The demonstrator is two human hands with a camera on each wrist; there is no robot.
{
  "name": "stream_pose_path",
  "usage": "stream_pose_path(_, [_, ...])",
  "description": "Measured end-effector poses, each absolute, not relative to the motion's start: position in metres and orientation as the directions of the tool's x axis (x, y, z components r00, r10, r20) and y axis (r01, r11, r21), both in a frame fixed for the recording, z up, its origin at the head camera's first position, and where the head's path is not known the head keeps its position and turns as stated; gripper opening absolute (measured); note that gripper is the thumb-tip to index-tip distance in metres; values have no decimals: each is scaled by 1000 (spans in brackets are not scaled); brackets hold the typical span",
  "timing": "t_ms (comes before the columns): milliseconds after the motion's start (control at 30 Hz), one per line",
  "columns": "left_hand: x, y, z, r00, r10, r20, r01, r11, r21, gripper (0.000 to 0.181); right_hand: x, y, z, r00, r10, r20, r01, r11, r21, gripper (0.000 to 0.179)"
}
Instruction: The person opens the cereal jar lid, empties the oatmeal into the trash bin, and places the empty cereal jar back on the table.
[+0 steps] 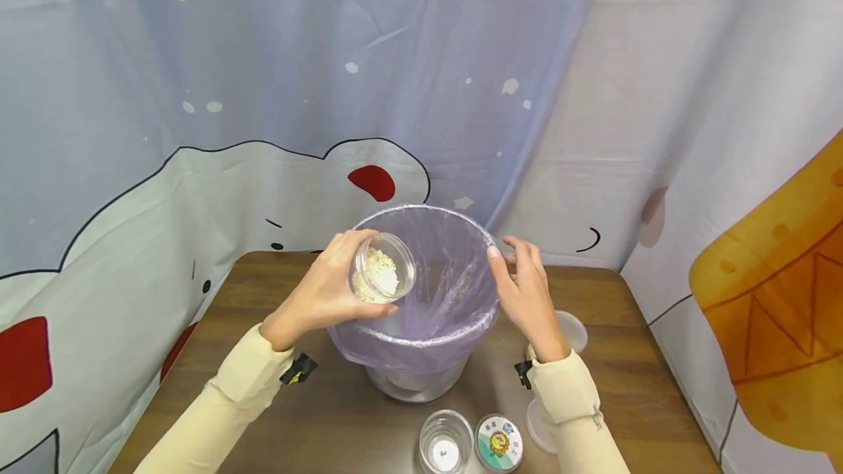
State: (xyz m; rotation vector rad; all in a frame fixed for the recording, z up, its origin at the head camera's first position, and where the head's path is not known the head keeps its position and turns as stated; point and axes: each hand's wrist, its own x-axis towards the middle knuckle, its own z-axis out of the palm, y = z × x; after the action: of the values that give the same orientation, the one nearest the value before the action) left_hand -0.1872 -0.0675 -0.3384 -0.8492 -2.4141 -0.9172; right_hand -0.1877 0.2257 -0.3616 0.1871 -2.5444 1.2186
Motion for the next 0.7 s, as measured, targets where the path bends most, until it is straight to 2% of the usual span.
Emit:
stream_pose_path(167, [-188,-67,-338,-724,399,562,669,606,431,91,-193,220,-361,-953,24,303,-217,643,-735,59])
stream_pose_path(400, [-188,-67,-339,-731,409,545,662,619,422,90,-197,213,-369,-936,20,352,-237,704,-669,55])
stream_pose_path(700, [-188,-67,-339,-718,427,550,675,621,398,90,-200,217,-367,-970,-99,223,-223,728,-648,71])
